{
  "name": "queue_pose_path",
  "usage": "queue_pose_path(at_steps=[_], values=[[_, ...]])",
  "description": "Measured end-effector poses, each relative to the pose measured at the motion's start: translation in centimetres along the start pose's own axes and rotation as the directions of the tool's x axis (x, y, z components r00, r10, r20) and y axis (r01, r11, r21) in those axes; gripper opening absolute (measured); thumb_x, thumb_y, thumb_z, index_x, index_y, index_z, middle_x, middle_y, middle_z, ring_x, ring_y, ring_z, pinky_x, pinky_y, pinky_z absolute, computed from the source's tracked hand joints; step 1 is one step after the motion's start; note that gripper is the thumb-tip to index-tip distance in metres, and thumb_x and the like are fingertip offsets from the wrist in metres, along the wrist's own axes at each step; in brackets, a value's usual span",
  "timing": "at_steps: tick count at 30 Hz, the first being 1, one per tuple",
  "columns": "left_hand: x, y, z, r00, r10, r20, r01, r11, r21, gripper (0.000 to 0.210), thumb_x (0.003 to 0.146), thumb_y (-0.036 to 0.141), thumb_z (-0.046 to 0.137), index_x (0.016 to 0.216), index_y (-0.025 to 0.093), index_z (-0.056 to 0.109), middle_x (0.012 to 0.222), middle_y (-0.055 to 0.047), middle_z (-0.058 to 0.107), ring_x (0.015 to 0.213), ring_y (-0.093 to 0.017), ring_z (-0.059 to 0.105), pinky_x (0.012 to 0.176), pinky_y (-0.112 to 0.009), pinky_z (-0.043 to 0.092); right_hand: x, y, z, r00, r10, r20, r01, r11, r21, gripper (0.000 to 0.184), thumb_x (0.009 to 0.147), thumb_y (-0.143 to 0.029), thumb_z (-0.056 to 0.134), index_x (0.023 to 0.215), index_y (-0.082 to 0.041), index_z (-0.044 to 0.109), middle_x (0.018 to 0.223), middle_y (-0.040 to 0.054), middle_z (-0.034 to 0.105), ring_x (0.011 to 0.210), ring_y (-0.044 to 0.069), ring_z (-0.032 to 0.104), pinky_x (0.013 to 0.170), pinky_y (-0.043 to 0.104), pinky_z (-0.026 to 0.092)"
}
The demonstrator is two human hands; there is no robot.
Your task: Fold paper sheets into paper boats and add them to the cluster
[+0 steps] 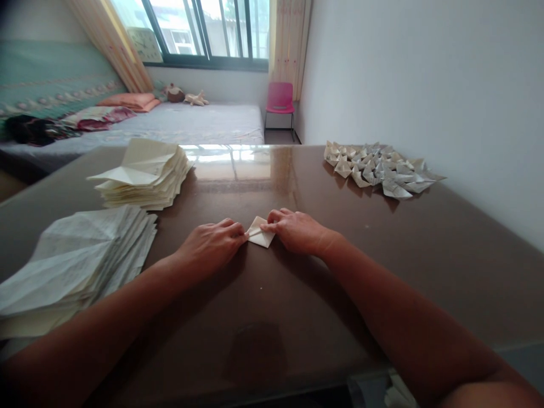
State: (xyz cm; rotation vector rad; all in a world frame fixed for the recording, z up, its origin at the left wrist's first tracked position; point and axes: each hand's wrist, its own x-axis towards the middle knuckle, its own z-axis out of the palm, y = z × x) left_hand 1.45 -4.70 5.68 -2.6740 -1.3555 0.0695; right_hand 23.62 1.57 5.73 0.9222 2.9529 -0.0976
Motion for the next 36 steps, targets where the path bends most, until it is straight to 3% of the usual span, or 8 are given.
queue_pose_path(at_steps=[6, 10, 14, 18, 24, 30, 36], values=[[-0.2, -0.2, -0.6, 1.000, 0.003, 0.021, -0.003, 1.000, -0.015, 0.020, 0.089, 0.021, 0.048, 0.095, 0.021, 0.067, 0.098, -0.005, 0.065, 0.090, -0.021, 0.057, 0.057, -0.027, 0.043, -0.3, 0.0, -0.1, 1.000, 0.021, 0.012, -0.020, 0.998, -0.063, 0.047, 0.089, -0.014, 0.045, 0.132, -0.031, 0.052, 0.117, 0.0082, 0.057, 0.105, 0.022, 0.053, 0.076, 0.029, 0.043], [0.2, -0.1, 0.8, 0.989, -0.056, -0.135, 0.043, 0.994, -0.101, 0.026, 0.093, 0.030, 0.043, 0.090, 0.021, 0.068, 0.109, -0.005, 0.064, 0.100, -0.020, 0.057, 0.074, -0.029, 0.049, -0.3, 0.1, -0.1, 1.000, 0.013, 0.008, -0.013, 0.999, -0.045, 0.047, 0.088, -0.014, 0.046, 0.131, -0.031, 0.053, 0.117, 0.0078, 0.057, 0.106, 0.022, 0.052, 0.079, 0.029, 0.042], [1.0, 0.2, 3.1, 0.959, -0.031, -0.282, -0.012, 0.989, -0.149, 0.033, 0.095, 0.032, 0.040, 0.120, 0.020, 0.058, 0.127, -0.006, 0.059, 0.120, -0.021, 0.049, 0.097, -0.035, 0.044, -0.3, 0.2, -0.1, 1.000, 0.007, 0.010, -0.007, 1.000, -0.024, 0.050, 0.087, -0.013, 0.047, 0.132, -0.033, 0.051, 0.118, 0.0065, 0.057, 0.105, 0.021, 0.053, 0.081, 0.030, 0.042], [1.4, 0.4, 4.4, 0.972, -0.013, -0.233, -0.023, 0.988, -0.152, 0.044, 0.096, 0.039, 0.036, 0.136, 0.021, 0.045, 0.140, -0.003, 0.050, 0.129, -0.021, 0.043, 0.104, -0.036, 0.038, -0.2, 0.2, 0.1, 0.999, 0.043, 0.011, -0.043, 0.999, -0.017, 0.052, 0.087, -0.012, 0.046, 0.134, -0.033, 0.050, 0.118, 0.0064, 0.058, 0.105, 0.020, 0.053, 0.080, 0.028, 0.042], [1.2, 0.2, 4.1, 0.986, -0.018, -0.167, -0.008, 0.988, -0.151, 0.048, 0.096, 0.044, 0.032, 0.139, 0.025, 0.041, 0.143, -0.002, 0.046, 0.134, -0.019, 0.039, 0.105, -0.035, 0.035, -0.1, -0.6, 0.0, 0.994, 0.099, 0.044, -0.094, 0.990, -0.107, 0.051, 0.091, -0.018, 0.044, 0.141, -0.030, 0.040, 0.120, 0.0103, 0.055, 0.108, 0.022, 0.051, 0.082, 0.030, 0.042], [1.1, 0.4, 4.0, 0.984, -0.020, -0.176, -0.007, 0.989, -0.147, 0.047, 0.096, 0.040, 0.033, 0.138, 0.021, 0.042, 0.144, -0.005, 0.045, 0.134, -0.020, 0.037, 0.105, -0.037, 0.034, -0.6, -2.5, -0.8, 0.974, 0.215, 0.073, -0.197, 0.960, -0.199, 0.038, 0.093, -0.019, 0.038, 0.129, -0.018, 0.053, 0.119, 0.0161, 0.057, 0.103, 0.026, 0.054, 0.073, 0.033, 0.044], [1.3, 0.6, 3.5, 0.978, -0.054, -0.204, 0.018, 0.984, -0.177, 0.042, 0.094, 0.039, 0.039, 0.132, 0.023, 0.050, 0.136, -0.004, 0.054, 0.125, -0.022, 0.045, 0.102, -0.037, 0.037, -0.3, -2.4, -0.8, 0.970, 0.239, 0.038, -0.229, 0.957, -0.176, 0.029, 0.093, -0.020, 0.039, 0.110, -0.019, 0.062, 0.110, 0.0135, 0.061, 0.097, 0.024, 0.057, 0.066, 0.029, 0.041]])
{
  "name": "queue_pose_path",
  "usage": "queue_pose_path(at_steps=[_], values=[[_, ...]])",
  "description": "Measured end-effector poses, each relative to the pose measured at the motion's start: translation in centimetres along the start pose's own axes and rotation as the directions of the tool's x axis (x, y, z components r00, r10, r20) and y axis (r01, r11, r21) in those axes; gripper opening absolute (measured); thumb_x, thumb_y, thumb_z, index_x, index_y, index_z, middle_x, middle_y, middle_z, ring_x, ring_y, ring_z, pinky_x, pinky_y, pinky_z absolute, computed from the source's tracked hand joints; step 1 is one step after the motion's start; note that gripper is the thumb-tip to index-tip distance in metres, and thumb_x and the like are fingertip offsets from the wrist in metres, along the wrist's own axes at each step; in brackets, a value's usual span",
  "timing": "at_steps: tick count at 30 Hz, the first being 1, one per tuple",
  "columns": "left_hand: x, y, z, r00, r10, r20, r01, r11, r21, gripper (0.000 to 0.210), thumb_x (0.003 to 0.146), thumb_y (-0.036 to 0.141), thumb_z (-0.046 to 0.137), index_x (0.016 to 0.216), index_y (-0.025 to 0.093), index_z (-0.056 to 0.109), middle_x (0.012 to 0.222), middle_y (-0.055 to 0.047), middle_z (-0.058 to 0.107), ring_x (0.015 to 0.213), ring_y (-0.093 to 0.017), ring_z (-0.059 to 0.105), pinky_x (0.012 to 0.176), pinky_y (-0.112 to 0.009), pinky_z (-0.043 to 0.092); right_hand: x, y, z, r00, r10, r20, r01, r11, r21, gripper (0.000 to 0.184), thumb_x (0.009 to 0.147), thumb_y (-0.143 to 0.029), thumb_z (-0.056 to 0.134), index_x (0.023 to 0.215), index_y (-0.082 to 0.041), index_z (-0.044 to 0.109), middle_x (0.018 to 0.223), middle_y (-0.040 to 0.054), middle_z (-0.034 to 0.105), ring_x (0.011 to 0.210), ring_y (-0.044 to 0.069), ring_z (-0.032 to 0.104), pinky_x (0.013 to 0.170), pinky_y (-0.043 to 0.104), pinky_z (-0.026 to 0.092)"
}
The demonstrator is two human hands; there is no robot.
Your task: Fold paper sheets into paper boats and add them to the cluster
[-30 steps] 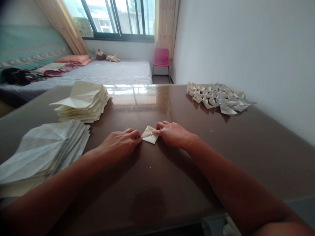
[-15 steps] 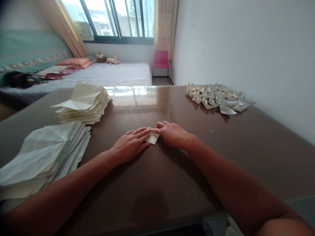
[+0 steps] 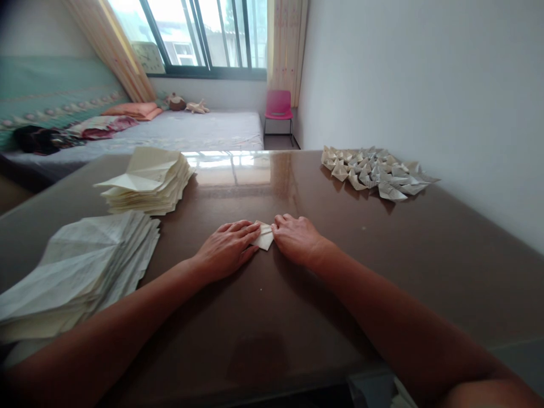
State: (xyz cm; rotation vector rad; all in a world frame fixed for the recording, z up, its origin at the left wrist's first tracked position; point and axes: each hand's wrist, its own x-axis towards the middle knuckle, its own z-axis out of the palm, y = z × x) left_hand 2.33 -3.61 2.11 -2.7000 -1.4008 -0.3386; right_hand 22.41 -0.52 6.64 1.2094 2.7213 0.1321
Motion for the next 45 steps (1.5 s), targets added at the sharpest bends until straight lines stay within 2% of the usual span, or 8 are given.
queue_pose_path(at_steps=[8, 17, 24, 29, 32, 35, 39, 45], values=[[-0.1, -0.4, 0.5, 0.994, -0.014, -0.111, 0.000, 0.992, -0.129, 0.032, 0.096, 0.031, 0.038, 0.103, 0.023, 0.068, 0.112, -0.004, 0.065, 0.104, -0.018, 0.053, 0.091, -0.033, 0.045, 2.1, 1.9, 2.5, 0.982, 0.147, -0.119, -0.102, 0.941, 0.322, 0.031, 0.087, -0.050, 0.050, 0.090, -0.021, 0.061, 0.096, 0.0047, 0.065, 0.082, 0.017, 0.060, 0.062, 0.024, 0.037], [-0.1, -0.6, 0.5, 0.987, -0.051, -0.152, 0.017, 0.976, -0.219, 0.026, 0.094, 0.029, 0.041, 0.091, 0.020, 0.065, 0.099, -0.004, 0.062, 0.091, -0.015, 0.057, 0.084, -0.027, 0.047, 2.7, 2.2, 2.8, 0.978, 0.141, -0.156, 0.008, 0.717, 0.697, 0.010, 0.078, -0.027, 0.059, 0.078, -0.017, 0.061, 0.073, -0.0003, 0.065, 0.066, 0.011, 0.057, 0.061, 0.022, 0.041], [-0.1, -0.7, 0.7, 0.983, -0.118, -0.138, 0.074, 0.955, -0.287, 0.018, 0.092, 0.026, 0.044, 0.097, 0.021, 0.061, 0.103, -0.003, 0.059, 0.089, -0.014, 0.060, 0.082, -0.027, 0.049, 2.1, 1.7, 2.3, 0.992, 0.060, -0.108, 0.038, 0.685, 0.728, 0.021, 0.075, -0.022, 0.062, 0.095, -0.018, 0.058, 0.076, -0.0006, 0.065, 0.068, 0.012, 0.059, 0.064, 0.022, 0.044], [-0.1, -0.1, 0.3, 0.966, -0.185, -0.179, 0.121, 0.940, -0.319, 0.039, 0.089, 0.026, 0.049, 0.128, 0.023, 0.046, 0.123, -0.006, 0.055, 0.091, -0.015, 0.060, 0.084, -0.029, 0.049, 1.5, 1.1, 1.6, 0.962, -0.027, -0.271, 0.201, 0.743, 0.639, 0.026, 0.079, -0.016, 0.057, 0.105, -0.018, 0.053, 0.083, 0.0002, 0.065, 0.074, 0.012, 0.060, 0.071, 0.023, 0.044], [0.0, -0.2, 0.1, 0.957, -0.193, -0.214, 0.114, 0.936, -0.333, 0.025, 0.092, 0.027, 0.046, 0.114, 0.023, 0.057, 0.108, -0.004, 0.063, 0.090, -0.015, 0.059, 0.085, -0.029, 0.047, 1.3, 0.9, 1.3, 0.934, -0.088, -0.345, 0.270, 0.809, 0.523, 0.022, 0.083, -0.018, 0.056, 0.105, -0.019, 0.055, 0.088, 0.0018, 0.065, 0.083, 0.014, 0.059, 0.075, 0.026, 0.043], [0.1, -0.6, 0.2, 0.943, -0.252, -0.219, 0.154, 0.910, -0.386, 0.018, 0.091, 0.028, 0.047, 0.092, 0.021, 0.064, 0.087, -0.002, 0.064, 0.079, -0.014, 0.058, 0.077, -0.027, 0.047, 1.6, 1.2, 1.7, 0.926, 0.009, -0.377, 0.211, 0.817, 0.537, 0.017, 0.083, -0.023, 0.057, 0.100, -0.019, 0.055, 0.092, 0.0032, 0.064, 0.083, 0.015, 0.058, 0.074, 0.026, 0.044], [0.3, -0.8, 0.4, 0.909, -0.356, -0.214, 0.209, 0.837, -0.506, 0.014, 0.088, 0.028, 0.050, 0.086, 0.019, 0.060, 0.079, 0.001, 0.061, 0.066, -0.010, 0.055, 0.064, -0.023, 0.046, 2.2, 1.9, 2.5, 0.942, 0.189, -0.277, 0.057, 0.724, 0.687, 0.037, 0.079, -0.038, 0.064, 0.106, -0.018, 0.052, 0.098, 0.0054, 0.064, 0.073, 0.014, 0.060, 0.068, 0.027, 0.047], [0.5, -0.5, 0.9, 0.876, -0.446, -0.183, 0.219, 0.705, -0.674, 0.009, 0.084, 0.027, 0.054, 0.087, 0.019, 0.054, 0.075, 0.001, 0.063, 0.066, -0.011, 0.059, 0.061, -0.021, 0.048, 2.7, 1.0, 3.0, 0.975, 0.114, -0.191, 0.101, 0.538, 0.837, 0.039, 0.076, -0.042, 0.067, 0.102, -0.017, 0.054, 0.092, 0.0030, 0.067, 0.077, 0.015, 0.061, 0.068, 0.025, 0.047]])
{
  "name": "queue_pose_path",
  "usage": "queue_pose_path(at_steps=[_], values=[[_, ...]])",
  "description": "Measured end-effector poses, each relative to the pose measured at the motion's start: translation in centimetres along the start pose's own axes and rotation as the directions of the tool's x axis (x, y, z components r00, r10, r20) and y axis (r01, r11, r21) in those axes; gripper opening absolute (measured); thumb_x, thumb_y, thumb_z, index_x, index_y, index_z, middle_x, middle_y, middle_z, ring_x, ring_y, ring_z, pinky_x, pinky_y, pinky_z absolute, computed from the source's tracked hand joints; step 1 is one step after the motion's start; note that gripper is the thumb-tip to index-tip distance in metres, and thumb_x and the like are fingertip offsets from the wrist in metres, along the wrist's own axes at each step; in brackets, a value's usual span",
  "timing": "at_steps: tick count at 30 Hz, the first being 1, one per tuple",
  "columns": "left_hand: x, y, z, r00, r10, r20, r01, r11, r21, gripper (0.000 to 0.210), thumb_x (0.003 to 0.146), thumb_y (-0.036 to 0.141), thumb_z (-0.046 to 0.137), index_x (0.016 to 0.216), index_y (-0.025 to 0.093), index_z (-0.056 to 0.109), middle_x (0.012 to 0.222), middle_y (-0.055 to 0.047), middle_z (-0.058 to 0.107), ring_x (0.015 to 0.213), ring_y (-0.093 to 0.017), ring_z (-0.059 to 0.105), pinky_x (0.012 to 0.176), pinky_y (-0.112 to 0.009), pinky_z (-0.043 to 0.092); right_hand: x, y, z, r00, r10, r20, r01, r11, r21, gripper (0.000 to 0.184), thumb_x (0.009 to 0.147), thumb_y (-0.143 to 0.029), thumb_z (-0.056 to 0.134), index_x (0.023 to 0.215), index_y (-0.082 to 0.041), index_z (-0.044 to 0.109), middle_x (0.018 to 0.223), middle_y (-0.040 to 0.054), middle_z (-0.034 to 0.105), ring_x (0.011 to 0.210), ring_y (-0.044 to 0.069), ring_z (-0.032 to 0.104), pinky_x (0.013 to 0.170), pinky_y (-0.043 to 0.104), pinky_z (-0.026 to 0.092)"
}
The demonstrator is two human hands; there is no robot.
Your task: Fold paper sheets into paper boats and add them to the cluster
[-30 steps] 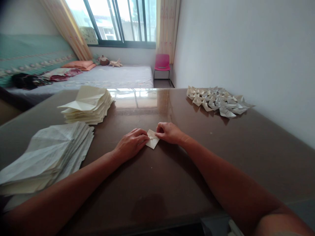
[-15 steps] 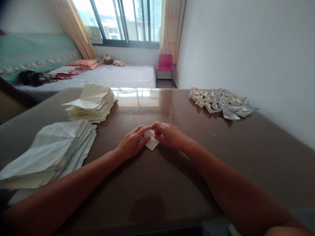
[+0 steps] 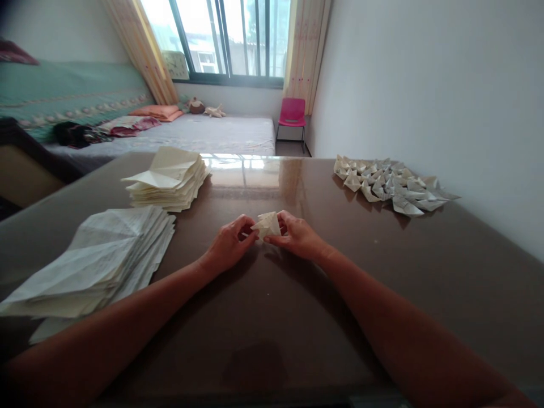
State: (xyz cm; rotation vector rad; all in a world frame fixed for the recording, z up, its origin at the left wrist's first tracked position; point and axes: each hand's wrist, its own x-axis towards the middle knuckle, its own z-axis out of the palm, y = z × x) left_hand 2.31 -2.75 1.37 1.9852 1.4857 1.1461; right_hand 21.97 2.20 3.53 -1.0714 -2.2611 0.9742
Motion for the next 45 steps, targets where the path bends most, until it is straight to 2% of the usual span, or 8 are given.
queue_pose_path(at_steps=[6, 11, 16, 22, 28, 36, 41, 45], values=[[-0.1, -0.1, 0.3, 0.999, -0.031, 0.032, 0.031, 1.000, 0.004, 0.014, 0.083, 0.027, 0.056, 0.094, 0.020, 0.050, 0.082, 0.001, 0.064, 0.070, -0.012, 0.061, 0.064, -0.024, 0.050, -0.3, -1.1, 0.8, 0.988, -0.114, -0.109, 0.080, 0.958, -0.275, 0.019, 0.086, -0.037, 0.054, 0.083, -0.018, 0.058, 0.077, -0.0011, 0.062, 0.071, 0.013, 0.055, 0.065, 0.024, 0.039], [-0.3, 0.8, -0.5, 0.978, 0.198, -0.056, -0.168, 0.926, 0.339, 0.038, 0.083, 0.032, 0.060, 0.118, 0.021, 0.049, 0.114, -0.007, 0.057, 0.104, -0.020, 0.054, 0.081, -0.031, 0.050, -1.1, -2.4, 0.3, 0.968, -0.232, -0.096, 0.084, 0.657, -0.749, 0.015, 0.090, -0.027, 0.049, 0.091, -0.019, 0.062, 0.093, 0.0073, 0.064, 0.091, 0.021, 0.053, 0.076, 0.031, 0.032], [-0.4, 1.1, -1.2, 0.934, 0.323, 0.153, -0.356, 0.791, 0.498, 0.016, 0.091, 0.026, 0.047, 0.100, 0.023, 0.059, 0.104, -0.003, 0.062, 0.101, -0.020, 0.051, 0.084, -0.030, 0.046, -1.5, -2.9, 0.3, 0.946, -0.323, 0.011, 0.179, 0.493, -0.851, 0.018, 0.093, -0.025, 0.046, 0.095, -0.019, 0.063, 0.093, 0.0091, 0.063, 0.093, 0.022, 0.049, 0.080, 0.035, 0.028], [0.3, 0.1, -1.7, 0.945, 0.220, 0.242, -0.321, 0.770, 0.551, 0.017, 0.091, 0.021, 0.043, 0.095, 0.022, 0.060, 0.098, -0.003, 0.064, 0.096, -0.018, 0.053, 0.082, -0.029, 0.046, -0.6, -0.7, -0.2, 0.887, -0.453, 0.089, 0.372, 0.587, -0.719, 0.023, 0.089, -0.024, 0.053, 0.110, -0.020, 0.059, 0.102, 0.0074, 0.064, 0.097, 0.022, 0.050, 0.083, 0.033, 0.033], [0.1, 0.2, -2.2, 0.908, 0.158, 0.387, -0.375, 0.716, 0.589, 0.020, 0.090, 0.021, 0.044, 0.099, 0.021, 0.062, 0.099, -0.005, 0.063, 0.097, -0.020, 0.054, 0.082, -0.032, 0.046, 0.0, 0.7, -0.4, 0.877, -0.431, 0.214, 0.475, 0.709, -0.521, 0.015, 0.088, -0.021, 0.053, 0.098, -0.022, 0.065, 0.093, 0.0045, 0.064, 0.090, 0.018, 0.053, 0.081, 0.028, 0.040], [0.2, 1.0, -3.3, 0.884, 0.144, 0.446, -0.407, 0.706, 0.580, 0.030, 0.092, 0.030, 0.041, 0.087, 0.020, 0.069, 0.089, -0.007, 0.060, 0.091, -0.021, 0.050, 0.077, -0.032, 0.045, 0.5, 2.3, -0.8, 0.900, -0.401, 0.171, 0.435, 0.845, -0.311, 0.022, 0.088, -0.025, 0.055, 0.105, -0.025, 0.070, 0.100, 0.0047, 0.065, 0.094, 0.017, 0.056, 0.085, 0.029, 0.044], [0.4, -0.1, -3.2, 0.928, 0.030, 0.372, -0.230, 0.832, 0.506, 0.021, 0.089, 0.036, 0.048, 0.090, 0.027, 0.067, 0.092, -0.001, 0.063, 0.090, -0.019, 0.053, 0.076, -0.029, 0.044, 1.0, 3.1, -0.9, 0.928, -0.340, 0.153, 0.358, 0.927, -0.110, 0.023, 0.088, -0.034, 0.057, 0.100, -0.021, 0.072, 0.095, 0.0052, 0.064, 0.090, 0.015, 0.058, 0.083, 0.027, 0.046], [0.5, -0.4, -2.9, 0.951, -0.067, 0.301, -0.097, 0.861, 0.499, 0.022, 0.086, 0.044, 0.050, 0.089, 0.027, 0.064, 0.094, 0.000, 0.063, 0.094, -0.020, 0.054, 0.073, -0.030, 0.043, 1.2, 2.8, -0.6, 0.956, -0.257, 0.142, 0.273, 0.956, -0.105, 0.024, 0.090, -0.034, 0.053, 0.092, -0.018, 0.071, 0.088, 0.0041, 0.063, 0.085, 0.014, 0.058, 0.080, 0.026, 0.044]])
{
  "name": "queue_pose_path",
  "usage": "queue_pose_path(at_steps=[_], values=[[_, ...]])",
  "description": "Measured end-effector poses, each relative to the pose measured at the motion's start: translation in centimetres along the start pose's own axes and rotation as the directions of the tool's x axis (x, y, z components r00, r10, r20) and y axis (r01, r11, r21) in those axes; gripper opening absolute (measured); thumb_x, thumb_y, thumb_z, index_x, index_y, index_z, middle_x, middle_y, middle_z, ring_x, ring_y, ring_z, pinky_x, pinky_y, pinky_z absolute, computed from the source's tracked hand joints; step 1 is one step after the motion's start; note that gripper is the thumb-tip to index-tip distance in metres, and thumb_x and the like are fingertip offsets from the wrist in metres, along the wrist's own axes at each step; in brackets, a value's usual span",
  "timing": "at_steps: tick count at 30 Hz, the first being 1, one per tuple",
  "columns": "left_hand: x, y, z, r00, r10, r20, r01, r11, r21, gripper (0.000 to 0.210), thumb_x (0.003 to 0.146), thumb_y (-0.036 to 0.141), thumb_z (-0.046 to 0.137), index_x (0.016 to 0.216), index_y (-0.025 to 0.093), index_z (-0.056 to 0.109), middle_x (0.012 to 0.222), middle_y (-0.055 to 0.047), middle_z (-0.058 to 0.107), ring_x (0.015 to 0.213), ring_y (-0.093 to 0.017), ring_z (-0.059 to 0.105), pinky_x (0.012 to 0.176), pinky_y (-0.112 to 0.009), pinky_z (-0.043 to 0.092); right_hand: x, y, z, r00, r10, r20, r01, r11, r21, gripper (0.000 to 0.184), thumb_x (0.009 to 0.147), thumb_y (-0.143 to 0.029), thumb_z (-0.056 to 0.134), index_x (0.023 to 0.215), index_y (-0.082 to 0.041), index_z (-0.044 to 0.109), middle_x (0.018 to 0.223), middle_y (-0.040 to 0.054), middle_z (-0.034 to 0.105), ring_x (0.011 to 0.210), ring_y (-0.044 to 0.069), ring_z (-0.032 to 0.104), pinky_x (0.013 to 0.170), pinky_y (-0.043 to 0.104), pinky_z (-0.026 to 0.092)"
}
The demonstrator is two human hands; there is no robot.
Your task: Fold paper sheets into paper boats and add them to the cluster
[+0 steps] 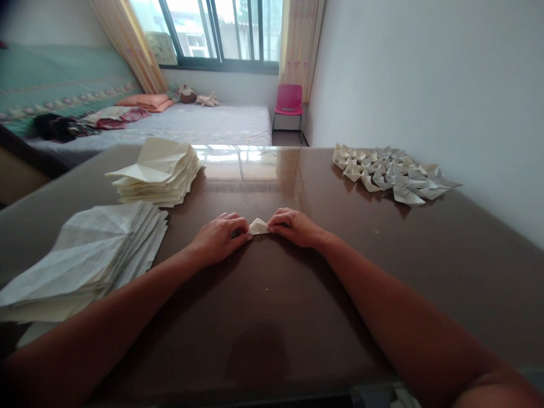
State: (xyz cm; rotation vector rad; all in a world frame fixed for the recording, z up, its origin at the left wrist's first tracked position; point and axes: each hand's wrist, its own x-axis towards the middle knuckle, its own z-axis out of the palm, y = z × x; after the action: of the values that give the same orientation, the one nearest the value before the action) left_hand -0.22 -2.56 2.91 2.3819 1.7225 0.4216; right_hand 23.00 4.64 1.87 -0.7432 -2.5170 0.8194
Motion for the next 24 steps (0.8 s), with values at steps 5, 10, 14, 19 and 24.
queue_pose_path(at_steps=[5, 10, 14, 19, 24], values=[[0.3, 0.2, 0.1, 0.997, -0.065, 0.031, 0.066, 0.998, -0.013, 0.031, 0.091, 0.046, 0.039, 0.088, 0.027, 0.064, 0.097, -0.001, 0.063, 0.097, -0.020, 0.054, 0.074, -0.030, 0.043, 0.1, -0.1, 0.0, 0.987, 0.147, -0.069, -0.153, 0.984, -0.089, 0.025, 0.086, -0.040, 0.059, 0.080, -0.017, 0.067, 0.078, 0.0020, 0.061, 0.072, 0.013, 0.055, 0.066, 0.024, 0.040], [0.4, 0.9, 0.3, 0.992, -0.125, 0.006, 0.124, 0.991, 0.053, 0.034, 0.093, 0.045, 0.036, 0.085, 0.024, 0.062, 0.097, -0.003, 0.060, 0.099, -0.021, 0.053, 0.074, -0.030, 0.045, 0.2, -0.2, 0.0, 0.993, 0.117, -0.026, -0.120, 0.963, -0.240, 0.024, 0.092, -0.035, 0.050, 0.084, -0.017, 0.065, 0.084, 0.0048, 0.062, 0.083, 0.016, 0.055, 0.075, 0.026, 0.039], [0.5, 1.0, 0.5, 0.989, -0.149, -0.011, 0.149, 0.985, 0.086, 0.034, 0.092, 0.046, 0.038, 0.086, 0.023, 0.062, 0.105, -0.004, 0.057, 0.099, -0.020, 0.054, 0.075, -0.029, 0.046, 0.3, -0.6, 0.6, 0.982, 0.182, -0.051, -0.187, 0.892, -0.411, 0.027, 0.094, -0.036, 0.045, 0.086, -0.019, 0.063, 0.090, 0.0062, 0.063, 0.089, 0.018, 0.054, 0.080, 0.028, 0.038], [0.9, 0.9, 0.6, 0.986, -0.166, -0.001, 0.165, 0.977, 0.132, 0.038, 0.093, 0.048, 0.036, 0.085, 0.022, 0.063, 0.107, -0.004, 0.056, 0.097, -0.018, 0.055, 0.074, -0.027, 0.046, 0.2, -1.3, 0.9, 0.972, 0.227, -0.069, -0.231, 0.838, -0.495, 0.025, 0.092, -0.040, 0.046, 0.087, -0.021, 0.062, 0.094, 0.0054, 0.064, 0.091, 0.019, 0.054, 0.077, 0.029, 0.037], [1.2, 1.0, 0.5, 0.989, -0.145, 0.011, 0.141, 0.974, 0.178, 0.041, 0.093, 0.048, 0.035, 0.084, 0.019, 0.063, 0.104, -0.006, 0.056, 0.094, -0.020, 0.056, 0.071, -0.029, 0.047, 0.2, -1.7, 0.8, 0.963, 0.253, -0.089, -0.262, 0.822, -0.505, 0.026, 0.091, -0.042, 0.047, 0.083, -0.022, 0.061, 0.091, 0.0048, 0.064, 0.089, 0.020, 0.054, 0.072, 0.029, 0.036]])
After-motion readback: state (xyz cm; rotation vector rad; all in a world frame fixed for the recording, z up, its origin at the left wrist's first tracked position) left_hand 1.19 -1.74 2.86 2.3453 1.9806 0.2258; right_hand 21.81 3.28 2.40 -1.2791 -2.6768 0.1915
